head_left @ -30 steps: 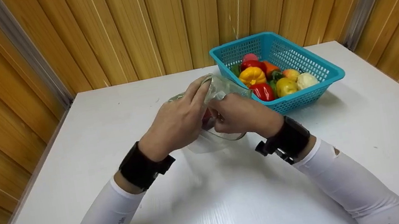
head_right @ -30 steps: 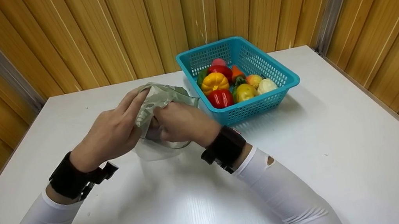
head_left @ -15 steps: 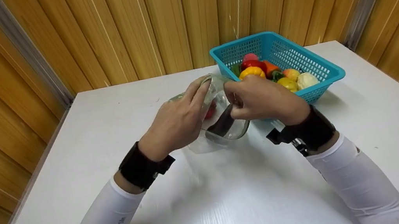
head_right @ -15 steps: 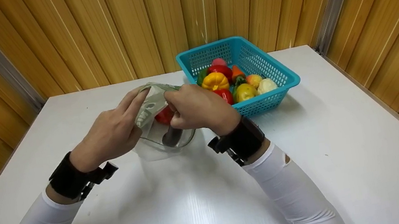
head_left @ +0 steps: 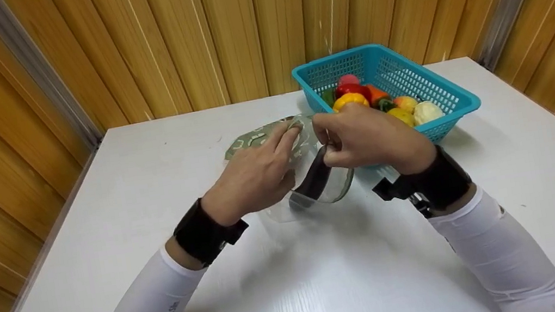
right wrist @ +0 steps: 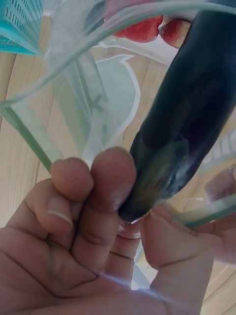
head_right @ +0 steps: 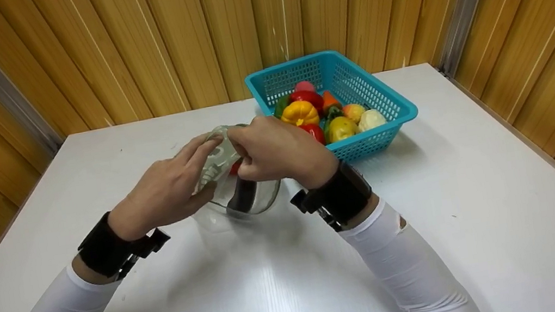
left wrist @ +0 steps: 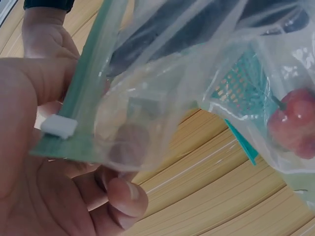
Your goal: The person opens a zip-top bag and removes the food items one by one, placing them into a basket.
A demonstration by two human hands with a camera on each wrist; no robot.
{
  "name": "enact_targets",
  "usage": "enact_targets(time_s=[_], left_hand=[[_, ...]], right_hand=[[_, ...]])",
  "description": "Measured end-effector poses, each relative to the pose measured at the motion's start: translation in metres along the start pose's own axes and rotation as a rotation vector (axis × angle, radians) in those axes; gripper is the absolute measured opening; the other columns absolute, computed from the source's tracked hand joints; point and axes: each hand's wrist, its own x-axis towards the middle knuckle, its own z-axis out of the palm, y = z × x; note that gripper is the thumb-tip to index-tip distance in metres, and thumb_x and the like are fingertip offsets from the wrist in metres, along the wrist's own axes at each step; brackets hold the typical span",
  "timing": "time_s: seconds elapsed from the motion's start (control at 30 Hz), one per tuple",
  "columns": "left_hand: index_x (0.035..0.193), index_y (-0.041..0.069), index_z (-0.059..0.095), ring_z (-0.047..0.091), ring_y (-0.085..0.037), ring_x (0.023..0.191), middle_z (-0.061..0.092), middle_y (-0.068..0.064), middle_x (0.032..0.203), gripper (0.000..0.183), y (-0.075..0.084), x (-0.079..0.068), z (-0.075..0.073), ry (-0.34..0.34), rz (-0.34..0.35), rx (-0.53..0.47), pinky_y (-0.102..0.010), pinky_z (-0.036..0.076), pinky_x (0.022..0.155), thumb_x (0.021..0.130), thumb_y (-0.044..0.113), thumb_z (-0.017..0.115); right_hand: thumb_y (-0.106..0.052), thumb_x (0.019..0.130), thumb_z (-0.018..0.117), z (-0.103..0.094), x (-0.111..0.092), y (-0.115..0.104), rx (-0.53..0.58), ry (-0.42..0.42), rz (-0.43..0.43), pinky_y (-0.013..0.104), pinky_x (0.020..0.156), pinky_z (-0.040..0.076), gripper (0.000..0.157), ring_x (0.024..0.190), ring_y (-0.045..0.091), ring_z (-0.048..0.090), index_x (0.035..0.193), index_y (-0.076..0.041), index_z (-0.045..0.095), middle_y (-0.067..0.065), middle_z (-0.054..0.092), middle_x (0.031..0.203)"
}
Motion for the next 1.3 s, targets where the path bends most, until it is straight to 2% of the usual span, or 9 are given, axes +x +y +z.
enact_targets(time_s=[0.13, 0.27, 0.4, 0.6, 0.73, 0.83, 0.97, 1.17, 1.3], left_hand=[[0.151, 0.003, 0.037, 0.065, -0.025, 0.075, 0.044, -0.013, 0.151, 0.072, 0.001, 0.001, 0.005, -0.041, 0.011, -0.015, -0.039, 0.058, 0.066, 0.093, 0.036, 0.066], [0.152, 0.003, 0.037, 0.067, -0.026, 0.083, 0.042, -0.013, 0.154, 0.08, 0.003, 0.002, 0.01, -0.077, 0.019, -0.048, -0.04, 0.059, 0.075, 0.094, 0.053, 0.061], [0.146, 0.004, 0.043, 0.068, -0.026, 0.084, 0.049, -0.011, 0.145, 0.08, 0.004, 0.002, 0.017, -0.053, 0.034, -0.051, -0.041, 0.059, 0.076, 0.093, 0.062, 0.057], [0.127, 0.007, 0.055, 0.06, -0.019, 0.069, 0.061, -0.006, 0.112, 0.063, 0.007, 0.004, 0.022, -0.045, 0.033, -0.087, -0.036, 0.056, 0.064, 0.092, 0.058, 0.061], [0.112, 0.007, 0.06, 0.059, -0.018, 0.07, 0.062, -0.004, 0.093, 0.044, 0.008, 0.004, 0.022, -0.056, 0.064, -0.102, -0.036, 0.055, 0.061, 0.093, 0.046, 0.065], [0.105, 0.007, 0.062, 0.061, -0.018, 0.071, 0.062, -0.003, 0.087, 0.036, 0.008, 0.004, 0.021, -0.051, 0.083, -0.101, -0.036, 0.055, 0.06, 0.093, 0.04, 0.066], [0.102, 0.008, 0.063, 0.062, -0.019, 0.071, 0.062, -0.002, 0.086, 0.035, 0.006, 0.005, 0.021, -0.038, 0.083, -0.089, -0.038, 0.055, 0.059, 0.093, 0.041, 0.066], [0.098, 0.008, 0.061, 0.062, -0.019, 0.071, 0.062, -0.003, 0.085, 0.035, 0.004, 0.004, 0.02, 0.006, 0.083, -0.082, -0.039, 0.055, 0.058, 0.095, 0.043, 0.064], [0.1, 0.007, 0.061, 0.06, -0.019, 0.068, 0.062, -0.004, 0.087, 0.036, 0.002, 0.003, 0.02, 0.053, 0.077, -0.073, -0.039, 0.055, 0.058, 0.094, 0.043, 0.066]], right_hand=[[-0.011, 0.081, 0.064, -0.001, -0.001, -0.001, 0.0, 0.016, -0.013, 0.027, 0.058, 0.048, 0.014, 0.061, 0.016, 0.054, 0.094, -0.009, 0.059, 0.002, 0.059, 0.068], [-0.011, 0.082, 0.065, -0.003, -0.002, -0.004, 0.011, 0.015, -0.022, 0.027, 0.058, 0.048, 0.014, 0.062, 0.016, 0.054, 0.095, -0.01, 0.06, 0.001, 0.059, 0.069], [-0.01, 0.082, 0.065, -0.004, -0.004, -0.009, 0.021, 0.027, -0.053, 0.026, 0.056, 0.048, 0.014, 0.06, 0.014, 0.052, 0.094, -0.01, 0.059, 0.0, 0.057, 0.068], [-0.006, 0.079, 0.063, -0.001, -0.007, -0.016, 0.03, 0.08, -0.141, 0.024, 0.051, 0.043, 0.012, 0.054, 0.011, 0.048, 0.089, -0.01, 0.057, -0.002, 0.051, 0.062], [-0.004, 0.079, 0.063, 0.005, -0.004, -0.018, 0.031, 0.075, -0.159, 0.023, 0.051, 0.04, 0.012, 0.053, 0.01, 0.046, 0.086, -0.011, 0.057, -0.004, 0.048, 0.062], [-0.004, 0.079, 0.062, 0.01, -0.002, -0.018, 0.033, 0.065, -0.163, 0.024, 0.05, 0.04, 0.011, 0.053, 0.011, 0.046, 0.084, -0.011, 0.056, -0.004, 0.047, 0.061], [-0.01, 0.082, 0.066, 0.011, -0.001, -0.019, 0.057, 0.005, -0.127, 0.024, 0.055, 0.047, 0.013, 0.059, 0.012, 0.052, 0.092, -0.012, 0.059, -0.002, 0.056, 0.067], [-0.028, 0.087, 0.076, 0.011, 0.004, -0.02, 0.087, -0.15, 0.027, 0.027, 0.065, 0.056, 0.032, 0.072, 0.016, 0.061, 0.106, -0.011, 0.056, 0.002, 0.065, 0.083], [-0.034, 0.087, 0.075, 0.013, 0.008, -0.021, 0.058, -0.147, 0.07, 0.027, 0.062, 0.056, 0.034, 0.069, 0.017, 0.061, 0.104, -0.009, 0.059, 0.003, 0.064, 0.08]])
